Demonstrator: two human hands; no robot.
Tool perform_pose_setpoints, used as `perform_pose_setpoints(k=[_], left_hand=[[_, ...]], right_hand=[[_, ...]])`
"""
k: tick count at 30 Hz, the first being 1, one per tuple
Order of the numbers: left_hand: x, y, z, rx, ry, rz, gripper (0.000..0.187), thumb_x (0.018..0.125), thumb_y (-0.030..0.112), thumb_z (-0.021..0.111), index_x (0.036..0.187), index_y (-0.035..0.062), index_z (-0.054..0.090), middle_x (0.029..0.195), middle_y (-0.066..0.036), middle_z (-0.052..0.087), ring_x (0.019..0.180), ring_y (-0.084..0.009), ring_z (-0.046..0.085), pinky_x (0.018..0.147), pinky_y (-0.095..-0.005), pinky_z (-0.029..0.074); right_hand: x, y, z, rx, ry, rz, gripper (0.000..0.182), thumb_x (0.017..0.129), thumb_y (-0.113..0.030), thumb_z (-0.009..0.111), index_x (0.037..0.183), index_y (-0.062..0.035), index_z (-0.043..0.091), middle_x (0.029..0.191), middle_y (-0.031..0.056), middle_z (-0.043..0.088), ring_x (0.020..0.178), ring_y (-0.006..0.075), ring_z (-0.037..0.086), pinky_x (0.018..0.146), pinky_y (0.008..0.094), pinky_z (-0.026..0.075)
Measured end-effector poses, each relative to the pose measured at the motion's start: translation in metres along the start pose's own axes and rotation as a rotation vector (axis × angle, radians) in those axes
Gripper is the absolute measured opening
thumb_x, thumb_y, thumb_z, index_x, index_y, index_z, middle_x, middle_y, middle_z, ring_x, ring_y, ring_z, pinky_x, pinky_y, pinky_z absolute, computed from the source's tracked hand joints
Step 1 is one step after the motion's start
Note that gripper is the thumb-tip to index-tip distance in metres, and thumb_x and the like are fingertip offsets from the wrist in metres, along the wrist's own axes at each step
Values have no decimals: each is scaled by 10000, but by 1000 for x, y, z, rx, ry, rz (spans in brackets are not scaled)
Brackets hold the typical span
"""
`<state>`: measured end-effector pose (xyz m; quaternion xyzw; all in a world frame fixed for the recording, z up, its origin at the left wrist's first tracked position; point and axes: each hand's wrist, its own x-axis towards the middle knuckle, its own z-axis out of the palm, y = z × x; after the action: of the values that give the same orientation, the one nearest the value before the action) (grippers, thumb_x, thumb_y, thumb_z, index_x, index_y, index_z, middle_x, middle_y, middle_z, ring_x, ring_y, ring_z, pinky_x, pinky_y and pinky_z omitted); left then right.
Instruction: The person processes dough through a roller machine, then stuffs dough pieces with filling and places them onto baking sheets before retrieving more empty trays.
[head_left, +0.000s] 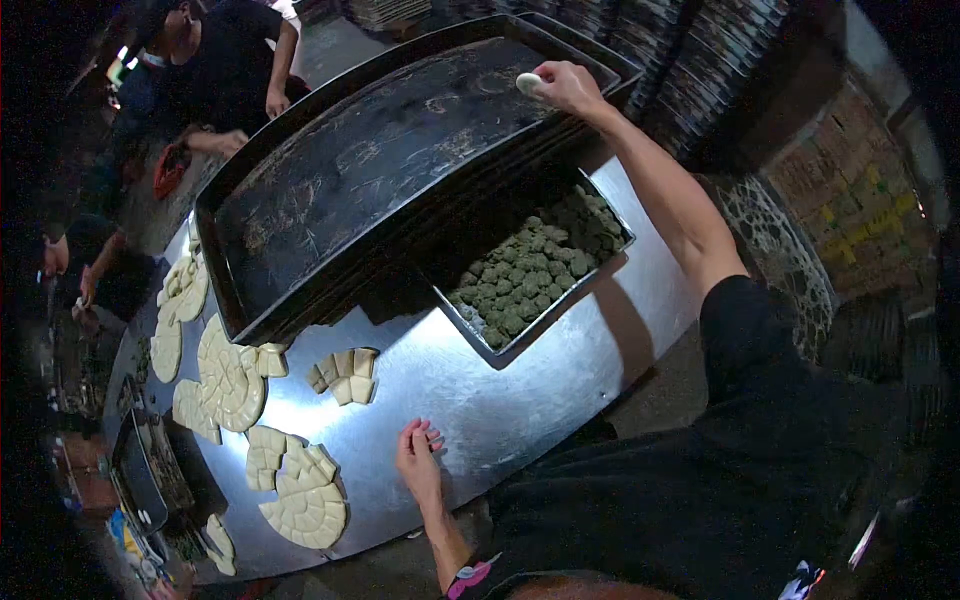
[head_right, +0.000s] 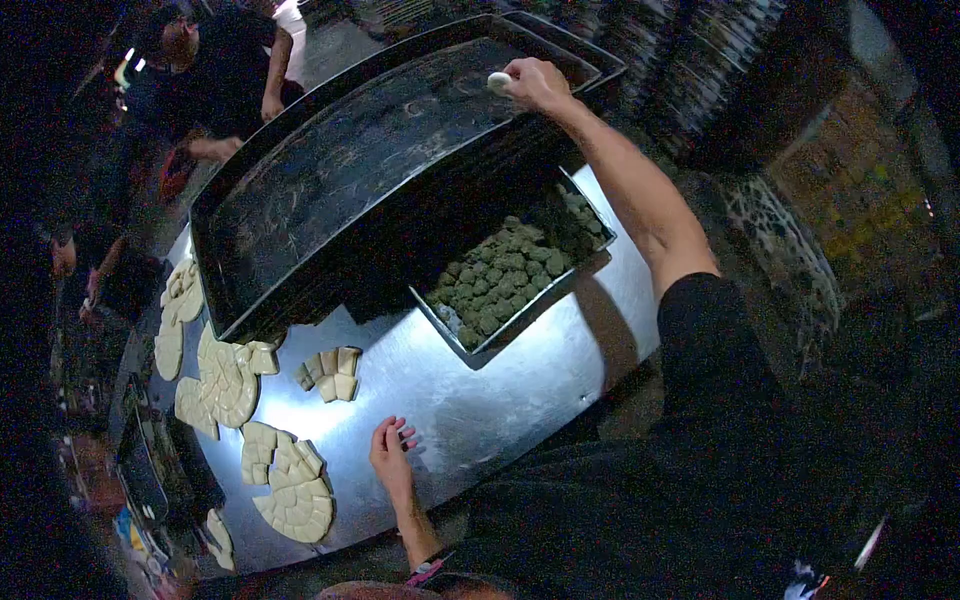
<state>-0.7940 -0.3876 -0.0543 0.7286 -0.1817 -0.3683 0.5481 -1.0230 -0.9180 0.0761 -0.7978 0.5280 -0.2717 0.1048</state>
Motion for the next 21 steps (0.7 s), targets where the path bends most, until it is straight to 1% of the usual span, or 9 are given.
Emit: perform_pose_setpoints(k=[1,3,5,7,10,14,17,19,21], left_hand=[[-4,0,4,0,6,-8,281,939,144,449,1124,-53,529,1014,-143,611,785,-163,611,657,-256,503],[-11,-2,14,5,16,-16,280,938,140,450,1125,-53,530,1011,-141,613,787,-161,611,660,-258,504],[-21,-8,17,-3,15,-36,274,936,134,450,1117,-52,537,1002,-139,618,783,-161,611,662,-262,504],[-26,-11,24,5,12,-32,266,930,136,462,1099,-52,545,983,-136,620,771,-156,609,656,-260,502],[-29,-11,34,-31,-101,-71,155,900,94,515,977,-38,543,936,-127,609,756,-143,589,636,-253,485],[-27,-6,45,-118,-328,101,121,868,34,560,836,22,444,805,-109,574,697,-140,565,627,-254,473],[-10,-23,45,64,-559,332,106,876,58,565,871,-1,477,796,-103,596,703,-136,574,638,-258,484],[-20,-20,58,39,-739,344,108,897,99,546,873,-1,512,871,-134,630,752,-161,604,646,-259,497],[-47,-13,70,182,-929,521,149,927,138,497,903,-4,536,910,-126,633,777,-185,614,649,-275,499]], right_hand=[[7,5,12,13,-9,-5,280,750,-265,645,978,-106,679,905,112,673,806,286,646,728,408,498],[15,17,34,-145,-417,-60,298,771,-236,606,1036,-111,659,973,122,663,881,299,633,768,434,482],[-15,14,44,106,69,-148,315,800,-203,559,1085,-90,627,1014,156,643,931,341,606,809,435,466],[-84,-20,10,328,115,-164,255,818,-167,559,1027,-37,625,988,176,636,919,327,609,791,383,478],[-209,-20,-5,298,349,-361,139,795,-81,579,910,-21,629,925,139,650,852,309,622,766,380,490],[-422,16,-3,241,3,42,161,808,-89,563,929,-20,644,915,144,648,854,310,619,782,385,486],[-595,16,3,152,-295,339,215,831,-131,507,951,-4,632,962,181,619,922,316,599,816,399,482],[-710,0,13,-45,-447,528,140,841,-114,539,881,-2,613,837,153,605,791,298,593,733,409,479],[-862,32,87,55,-834,798,161,790,-135,534,836,-5,618,889,162,626,731,282,592,632,420,471]])
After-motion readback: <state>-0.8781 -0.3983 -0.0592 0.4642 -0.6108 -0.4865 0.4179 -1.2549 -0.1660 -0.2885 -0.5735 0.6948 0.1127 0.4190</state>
